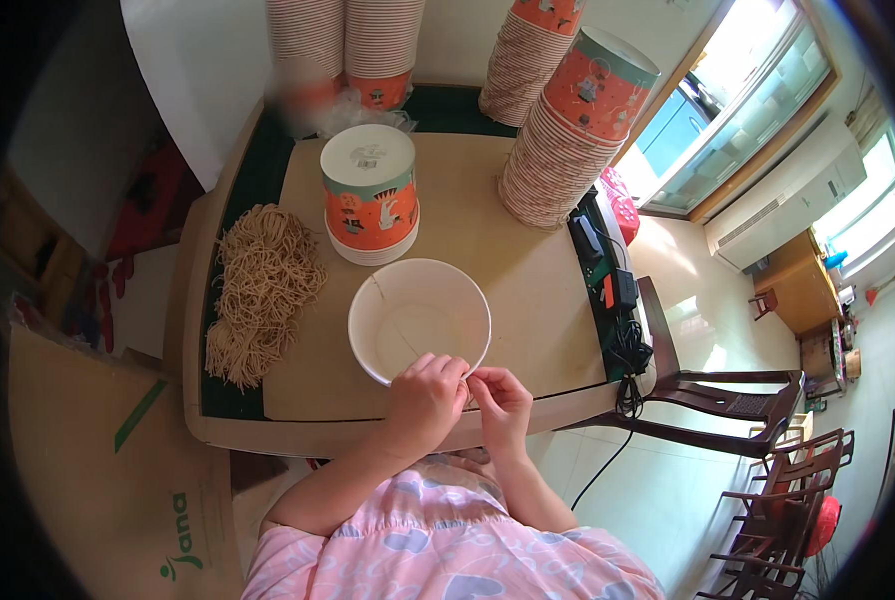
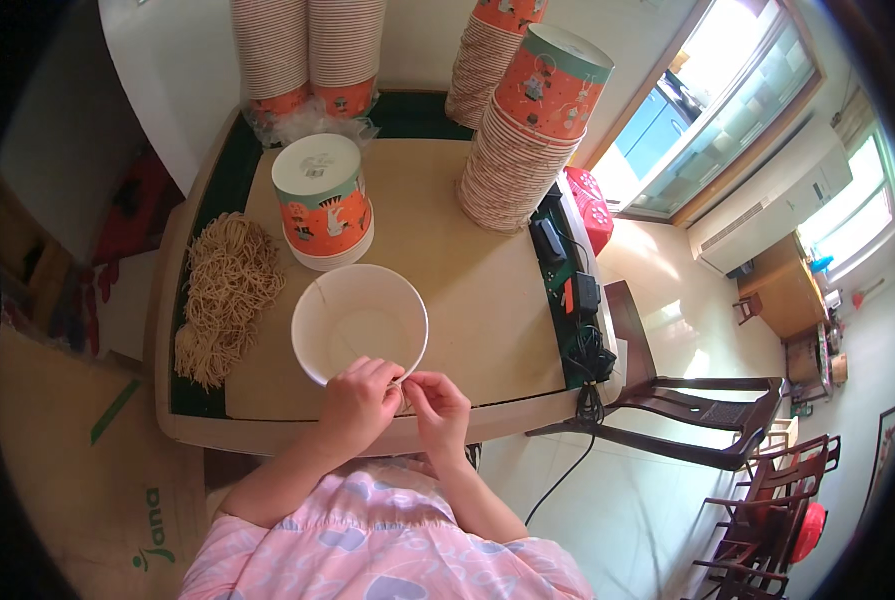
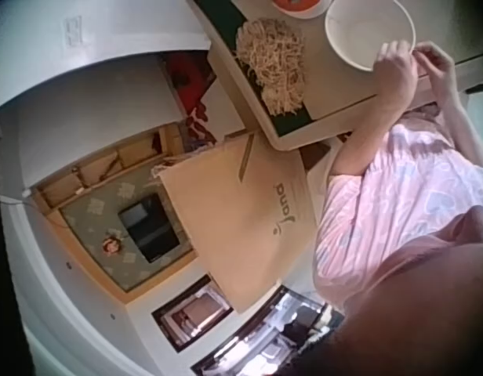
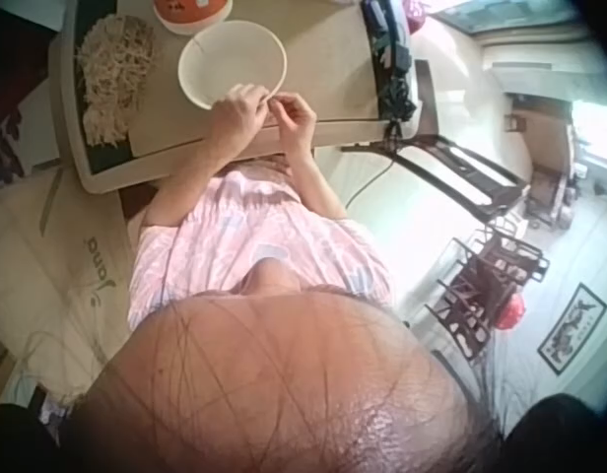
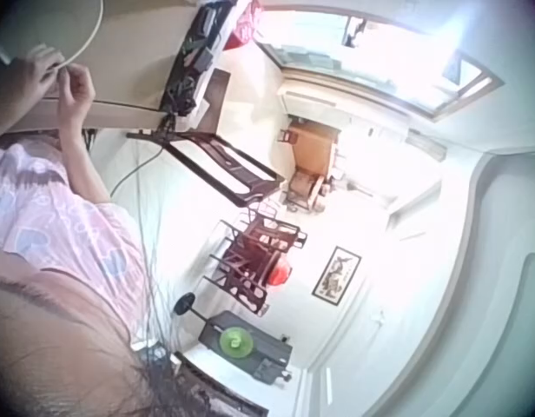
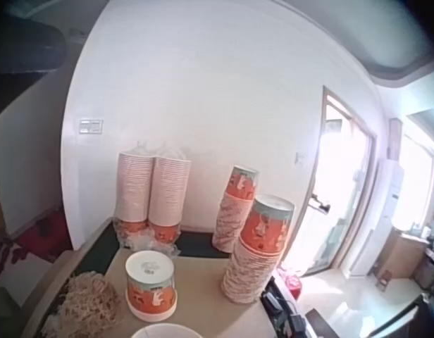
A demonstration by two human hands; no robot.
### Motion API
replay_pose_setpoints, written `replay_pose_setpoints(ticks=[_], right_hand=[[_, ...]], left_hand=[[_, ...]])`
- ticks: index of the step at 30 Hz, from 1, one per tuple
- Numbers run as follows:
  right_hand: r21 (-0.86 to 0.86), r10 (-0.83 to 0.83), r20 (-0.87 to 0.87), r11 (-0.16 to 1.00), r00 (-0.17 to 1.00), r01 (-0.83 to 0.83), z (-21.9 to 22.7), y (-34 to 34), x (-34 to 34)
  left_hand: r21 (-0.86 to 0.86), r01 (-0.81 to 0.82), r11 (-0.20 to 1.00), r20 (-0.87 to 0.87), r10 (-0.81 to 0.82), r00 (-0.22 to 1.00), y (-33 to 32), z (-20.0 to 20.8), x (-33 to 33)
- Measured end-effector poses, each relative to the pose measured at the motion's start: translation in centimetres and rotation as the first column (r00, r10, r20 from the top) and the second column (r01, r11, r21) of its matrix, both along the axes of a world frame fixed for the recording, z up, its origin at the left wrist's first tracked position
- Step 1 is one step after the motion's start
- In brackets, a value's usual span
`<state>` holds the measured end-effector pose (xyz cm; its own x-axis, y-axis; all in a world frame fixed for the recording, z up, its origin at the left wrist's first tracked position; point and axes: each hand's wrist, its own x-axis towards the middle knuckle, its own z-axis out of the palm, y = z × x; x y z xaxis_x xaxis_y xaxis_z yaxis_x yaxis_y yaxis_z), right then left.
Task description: Attaching handles to paper buckets by threading strings through pre-punched holes.
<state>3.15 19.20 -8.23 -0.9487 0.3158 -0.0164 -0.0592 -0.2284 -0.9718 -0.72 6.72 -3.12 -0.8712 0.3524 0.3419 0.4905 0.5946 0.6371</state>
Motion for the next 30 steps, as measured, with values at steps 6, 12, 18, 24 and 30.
replay_pose_setpoints(ticks=[6,12,18,24,30], right_hand=[[-0.014,-0.011,-0.035,1.0,0.999,0.011,-0.3,0.1,0.1],[-0.009,-0.012,-0.04,1.0,0.999,0.012,0.0,0.3,-0.1],[0.028,0.003,-0.045,1.0,0.999,-0.002,-0.6,0.5,-0.2],[0.101,0.023,0.015,0.995,1.0,-0.025,-0.3,0.7,-0.2],[0.086,0.008,-0.014,0.996,1.0,-0.007,1.2,0.7,0.4]], left_hand=[[-0.021,0.01,1.0,0.0,-0.01,1.0,0.1,-0.1,0.0],[-0.026,0.01,1.0,-0.01,-0.01,1.0,0.2,0.0,-0.1],[-0.043,0.012,0.999,-0.004,-0.012,1.0,0.2,-0.1,-0.1],[-0.057,0.02,0.998,-0.009,-0.02,1.0,0.2,0.1,-0.2],[0.012,0.062,0.998,-0.034,-0.062,0.998,-0.1,0.8,-0.1]])
